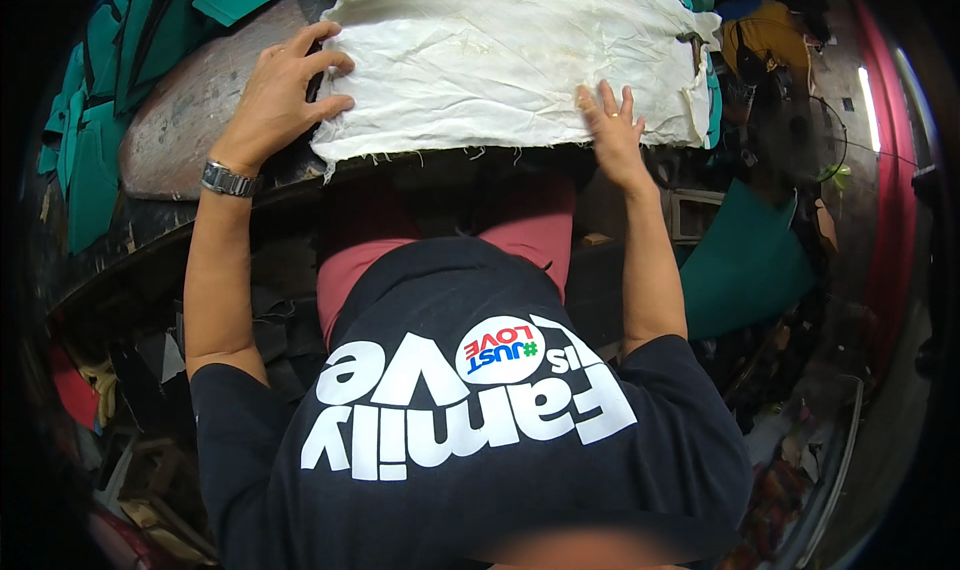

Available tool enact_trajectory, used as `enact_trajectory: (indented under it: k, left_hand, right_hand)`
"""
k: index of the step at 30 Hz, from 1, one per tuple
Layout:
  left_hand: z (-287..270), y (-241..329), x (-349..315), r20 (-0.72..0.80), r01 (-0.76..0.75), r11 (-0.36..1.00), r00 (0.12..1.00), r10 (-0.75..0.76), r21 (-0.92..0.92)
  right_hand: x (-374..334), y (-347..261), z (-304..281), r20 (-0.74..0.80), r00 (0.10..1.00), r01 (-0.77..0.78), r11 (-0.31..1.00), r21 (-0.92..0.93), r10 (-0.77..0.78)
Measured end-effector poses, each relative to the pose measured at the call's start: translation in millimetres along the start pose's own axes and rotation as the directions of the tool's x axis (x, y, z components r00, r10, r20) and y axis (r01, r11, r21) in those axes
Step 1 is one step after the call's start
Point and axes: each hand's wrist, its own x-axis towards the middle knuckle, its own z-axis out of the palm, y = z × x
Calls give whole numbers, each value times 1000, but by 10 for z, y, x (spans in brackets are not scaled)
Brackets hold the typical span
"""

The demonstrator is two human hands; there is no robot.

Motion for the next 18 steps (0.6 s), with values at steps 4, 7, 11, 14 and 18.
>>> enact_trajectory:
  k: [4, 7, 11, 14, 18]
  left_hand:
    - [-55, 12, -7, 39, -6, 1000, 999, 6, -11]
    - [-75, 8, 2, 69, -6, 1000, 998, 6, 6]
    - [-81, -14, -11, 93, 2, 1000, 996, 0, -25]
    - [-61, -51, -13, 82, -5, 999, 997, 8, -38]
    - [-26, -78, -12, 67, -25, 998, 997, 28, -55]
  right_hand:
    - [-126, -23, 23, -41, 991, 102, 926, -364, -125]
    - [-75, -208, -85, 73, 973, 231, 886, -403, -221]
    - [-5, -623, -134, 145, 951, 310, 839, -447, -274]
    - [-8, -1061, -33, 127, 933, 361, 864, -350, -338]
    - [-60, -1713, 287, 13, 880, 460, 843, -280, -475]
